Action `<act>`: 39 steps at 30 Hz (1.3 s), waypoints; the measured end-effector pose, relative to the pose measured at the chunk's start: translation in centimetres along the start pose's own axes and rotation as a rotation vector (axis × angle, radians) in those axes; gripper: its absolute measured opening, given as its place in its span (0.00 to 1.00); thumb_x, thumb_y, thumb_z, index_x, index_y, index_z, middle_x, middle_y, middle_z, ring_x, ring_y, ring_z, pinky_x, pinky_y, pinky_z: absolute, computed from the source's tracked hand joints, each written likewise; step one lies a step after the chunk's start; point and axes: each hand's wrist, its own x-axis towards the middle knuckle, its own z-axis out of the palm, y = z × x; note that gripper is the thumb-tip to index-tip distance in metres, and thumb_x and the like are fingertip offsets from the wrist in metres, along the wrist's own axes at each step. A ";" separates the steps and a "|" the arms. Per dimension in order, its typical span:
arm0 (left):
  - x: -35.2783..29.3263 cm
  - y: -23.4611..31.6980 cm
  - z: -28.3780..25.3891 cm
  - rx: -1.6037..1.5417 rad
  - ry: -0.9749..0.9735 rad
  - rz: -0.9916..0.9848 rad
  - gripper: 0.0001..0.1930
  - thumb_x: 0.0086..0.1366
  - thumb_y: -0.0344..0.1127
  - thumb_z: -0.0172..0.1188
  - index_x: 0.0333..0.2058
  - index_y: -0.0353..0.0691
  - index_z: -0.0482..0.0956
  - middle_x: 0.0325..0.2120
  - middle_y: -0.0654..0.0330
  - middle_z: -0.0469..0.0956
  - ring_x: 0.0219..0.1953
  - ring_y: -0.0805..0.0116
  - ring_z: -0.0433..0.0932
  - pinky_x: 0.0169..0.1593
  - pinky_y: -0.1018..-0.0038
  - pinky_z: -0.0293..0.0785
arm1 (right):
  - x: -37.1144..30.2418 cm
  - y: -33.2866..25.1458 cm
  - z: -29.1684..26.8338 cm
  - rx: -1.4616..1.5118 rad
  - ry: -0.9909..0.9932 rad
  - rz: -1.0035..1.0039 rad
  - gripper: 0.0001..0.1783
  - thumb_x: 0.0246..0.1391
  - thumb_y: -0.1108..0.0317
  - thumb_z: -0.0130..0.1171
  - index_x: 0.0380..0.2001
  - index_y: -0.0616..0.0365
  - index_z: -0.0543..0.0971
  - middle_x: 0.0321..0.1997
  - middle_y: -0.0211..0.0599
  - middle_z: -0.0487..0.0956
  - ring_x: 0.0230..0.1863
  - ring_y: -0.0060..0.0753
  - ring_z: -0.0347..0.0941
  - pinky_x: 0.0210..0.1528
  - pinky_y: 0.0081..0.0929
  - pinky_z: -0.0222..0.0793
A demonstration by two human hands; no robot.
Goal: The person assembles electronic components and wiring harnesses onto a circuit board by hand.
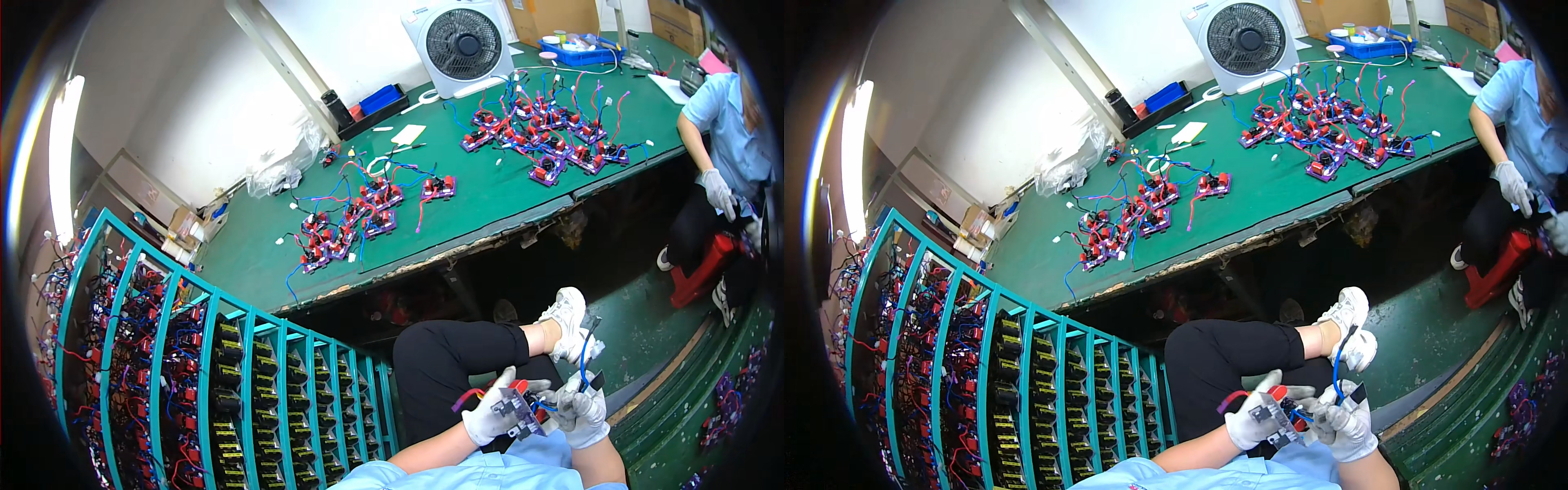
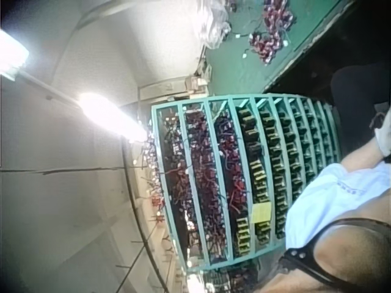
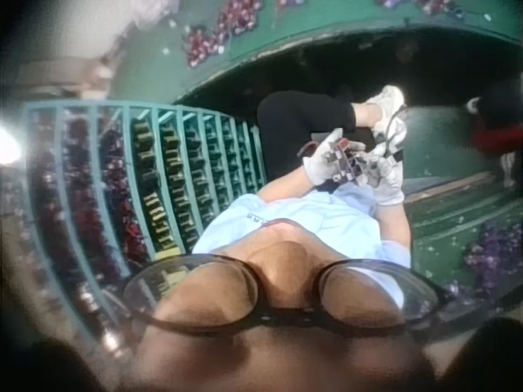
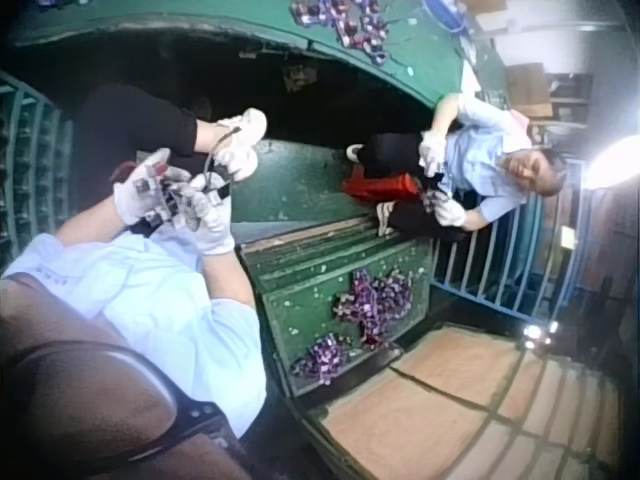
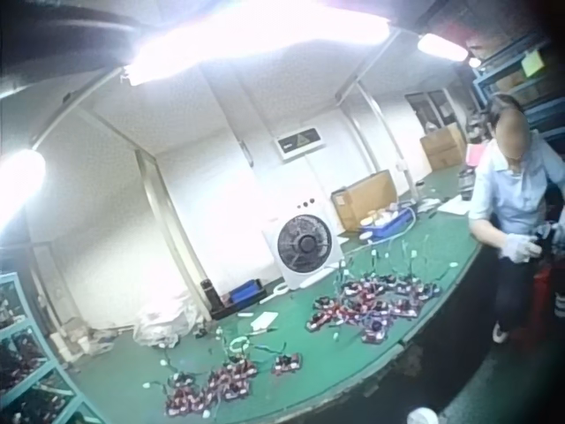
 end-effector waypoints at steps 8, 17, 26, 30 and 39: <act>-1.0 2.3 2.3 0.385 -0.137 0.135 0.38 0.61 0.68 0.29 0.16 0.37 0.69 0.17 0.58 0.69 0.22 0.61 0.72 0.32 0.68 0.72 | 3.6 3.4 -0.9 -0.124 0.416 -0.003 0.08 0.53 0.72 0.52 0.37 0.61 0.67 0.29 0.35 0.73 0.25 0.25 0.70 0.30 0.23 0.68; 3.6 -1.4 -3.2 0.487 -0.156 -0.008 0.23 0.68 0.55 0.36 0.40 0.40 0.68 0.34 0.61 0.73 0.33 0.76 0.73 0.37 0.76 0.73 | 6.0 0.7 -0.5 -1.363 0.307 -0.906 0.05 0.47 0.78 0.48 0.29 0.62 0.73 0.23 0.37 0.71 0.23 0.36 0.69 0.27 0.28 0.65; 1.3 1.5 -1.0 0.677 -0.040 0.337 0.22 0.66 0.51 0.46 0.28 0.35 0.74 0.27 0.60 0.73 0.28 0.76 0.71 0.33 0.80 0.70 | 6.4 0.3 -0.6 -1.478 0.184 -0.576 0.27 0.40 0.51 0.66 0.33 0.65 0.73 0.27 0.40 0.73 0.27 0.34 0.70 0.32 0.29 0.67; 0.1 3.0 0.5 0.449 0.240 0.457 0.21 0.65 0.52 0.46 0.35 0.38 0.74 0.32 0.60 0.74 0.30 0.74 0.72 0.34 0.79 0.71 | 5.4 3.2 -1.0 -1.155 -0.085 -0.527 0.42 0.37 0.45 0.68 0.44 0.72 0.67 0.38 0.42 0.74 0.39 0.31 0.71 0.44 0.25 0.67; 1.9 1.7 -0.7 0.307 0.228 0.669 0.28 0.65 0.49 0.48 0.54 0.31 0.62 0.45 0.54 0.71 0.46 0.69 0.71 0.51 0.73 0.67 | 4.4 5.6 -0.4 -1.129 -0.030 -0.167 0.48 0.37 0.54 0.70 0.56 0.68 0.58 0.46 0.43 0.72 0.48 0.31 0.70 0.51 0.29 0.66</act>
